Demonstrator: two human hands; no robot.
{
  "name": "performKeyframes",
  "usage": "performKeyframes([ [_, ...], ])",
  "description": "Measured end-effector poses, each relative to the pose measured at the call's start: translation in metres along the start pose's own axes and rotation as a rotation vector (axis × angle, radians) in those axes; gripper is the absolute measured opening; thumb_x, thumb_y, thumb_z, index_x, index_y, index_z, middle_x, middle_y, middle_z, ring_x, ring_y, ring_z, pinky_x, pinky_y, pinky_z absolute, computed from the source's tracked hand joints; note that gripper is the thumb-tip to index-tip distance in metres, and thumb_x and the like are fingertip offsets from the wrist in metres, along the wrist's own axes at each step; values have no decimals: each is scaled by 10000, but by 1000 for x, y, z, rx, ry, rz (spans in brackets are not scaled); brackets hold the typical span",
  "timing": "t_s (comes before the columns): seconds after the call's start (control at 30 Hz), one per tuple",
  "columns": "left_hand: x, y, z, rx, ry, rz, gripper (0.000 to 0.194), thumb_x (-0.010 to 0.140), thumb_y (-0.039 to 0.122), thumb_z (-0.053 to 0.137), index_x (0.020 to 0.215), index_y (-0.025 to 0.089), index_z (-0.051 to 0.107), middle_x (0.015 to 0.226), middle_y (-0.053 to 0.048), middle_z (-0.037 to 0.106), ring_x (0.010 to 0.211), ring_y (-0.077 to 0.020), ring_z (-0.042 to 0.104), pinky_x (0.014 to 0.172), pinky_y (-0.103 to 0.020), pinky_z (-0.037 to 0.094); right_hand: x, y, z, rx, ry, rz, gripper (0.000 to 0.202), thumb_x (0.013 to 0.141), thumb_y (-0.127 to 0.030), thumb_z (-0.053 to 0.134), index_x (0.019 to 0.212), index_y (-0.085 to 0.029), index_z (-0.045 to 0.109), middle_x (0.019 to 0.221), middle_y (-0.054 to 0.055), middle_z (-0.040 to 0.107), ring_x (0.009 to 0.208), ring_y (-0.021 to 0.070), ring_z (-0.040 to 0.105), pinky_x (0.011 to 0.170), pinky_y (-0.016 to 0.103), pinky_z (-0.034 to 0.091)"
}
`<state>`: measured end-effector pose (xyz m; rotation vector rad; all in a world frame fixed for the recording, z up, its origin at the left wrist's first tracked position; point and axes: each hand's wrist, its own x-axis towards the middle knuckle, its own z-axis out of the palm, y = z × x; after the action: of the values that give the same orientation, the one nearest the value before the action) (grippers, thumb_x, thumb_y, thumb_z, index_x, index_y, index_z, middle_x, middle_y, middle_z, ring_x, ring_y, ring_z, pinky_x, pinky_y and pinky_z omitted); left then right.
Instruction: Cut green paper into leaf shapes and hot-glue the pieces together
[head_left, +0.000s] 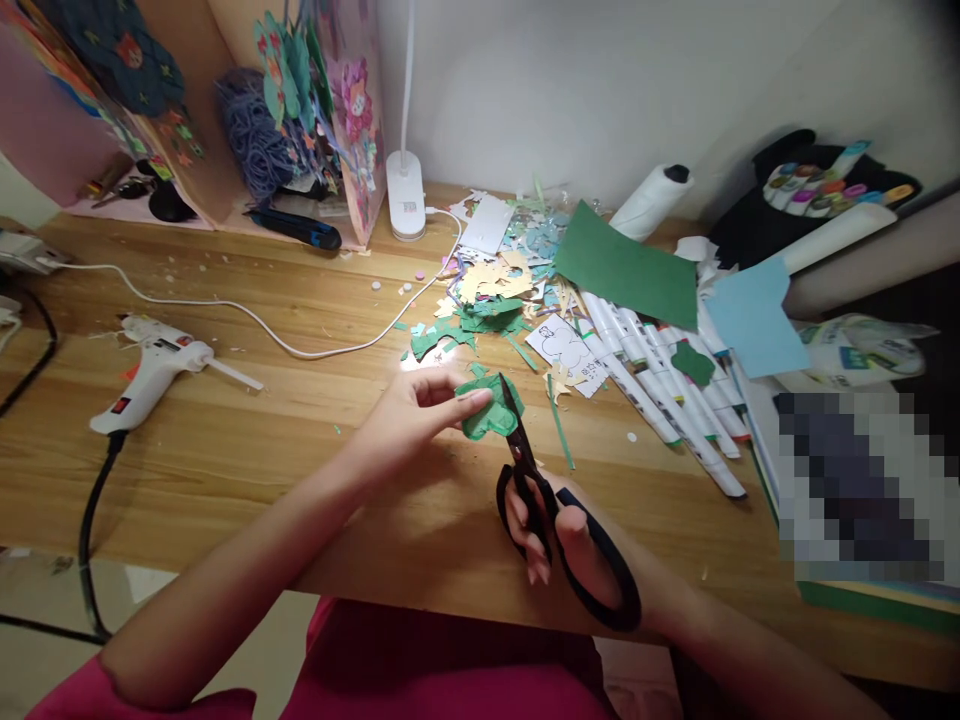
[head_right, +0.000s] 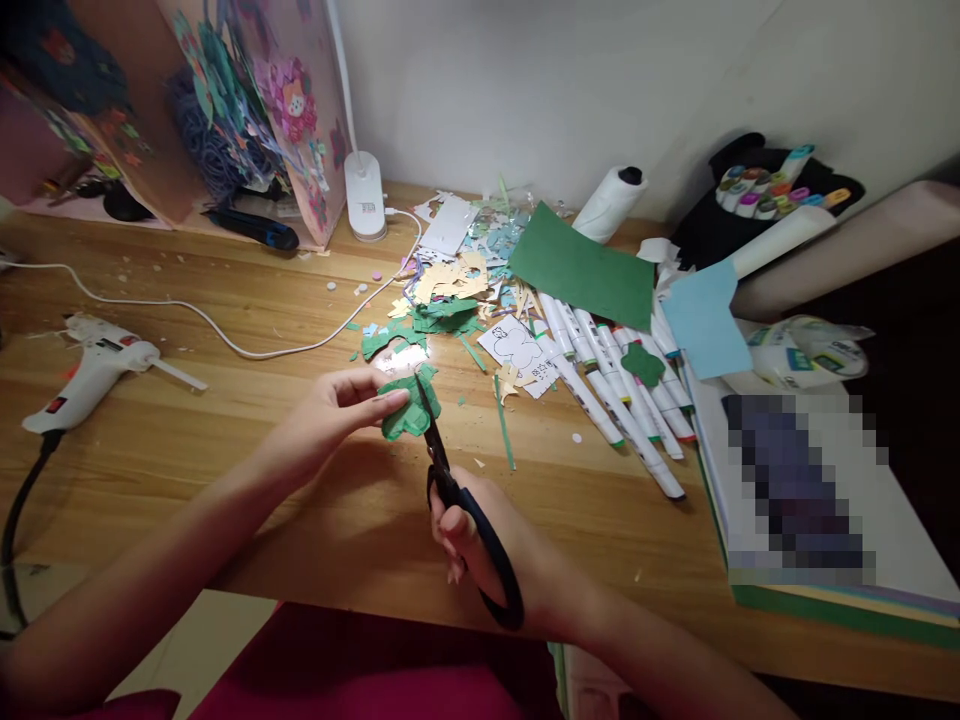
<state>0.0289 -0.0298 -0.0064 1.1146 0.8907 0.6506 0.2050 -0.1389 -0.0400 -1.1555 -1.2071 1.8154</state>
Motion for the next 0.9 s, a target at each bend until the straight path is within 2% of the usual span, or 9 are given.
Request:
performKeyframes([
  [0.13, -4, -6, 13, -54, 35, -29, 235, 741, 377, 679, 749, 143, 660, 765, -16, 681, 703, -109, 608, 703, -218, 470, 2, -4, 2, -76, 50, -61, 698, 652, -855, 306, 793, -187, 454, 629, -45, 419, 459, 83, 386, 448, 236, 413],
  [0.23, -5, -8, 17, -89, 21, -48, 212, 733, 361, 690, 753, 154, 649, 771, -9, 680, 724, -112, 618, 710, -220, 478, 2, -4, 0, -26, 46, -64, 696, 638, -858, 327, 780, -188, 453, 629, -47, 418, 458, 81, 387, 444, 230, 402],
  [0.37, -6, -7, 16, -94, 17, -52, 214, 735, 355, 692, 740, 146, 645, 744, -3, 671, 707, -106, 613, 696, -213, 479, 2, -5, -1, 68, 37, -27, 694, 594, -866, 383, 740, -191, 443, 609, -58, 398, 449, 68, 343, 418, 208, 392],
  [0.7, -6, -7, 18, -94, 68, -17, 231, 709, 367, 712, 717, 144, 653, 736, -12, 689, 689, -114, 621, 696, -224, 492, 1, -4, 0, 94, 67, 12, 689, 571, -861, 429, 722, -190, 459, 523, -85, 376, 369, 54, 329, 348, 187, 368],
  [0.9, -5, -7, 15, -66, 135, -8, 242, 722, 378, 698, 801, 149, 707, 800, -26, 710, 748, -132, 631, 722, -231, 495, 3, -4, -3, 118, 50, 33, 688, 550, -862, 457, 700, -191, 451, 523, -88, 375, 350, 48, 323, 331, 185, 370],
])
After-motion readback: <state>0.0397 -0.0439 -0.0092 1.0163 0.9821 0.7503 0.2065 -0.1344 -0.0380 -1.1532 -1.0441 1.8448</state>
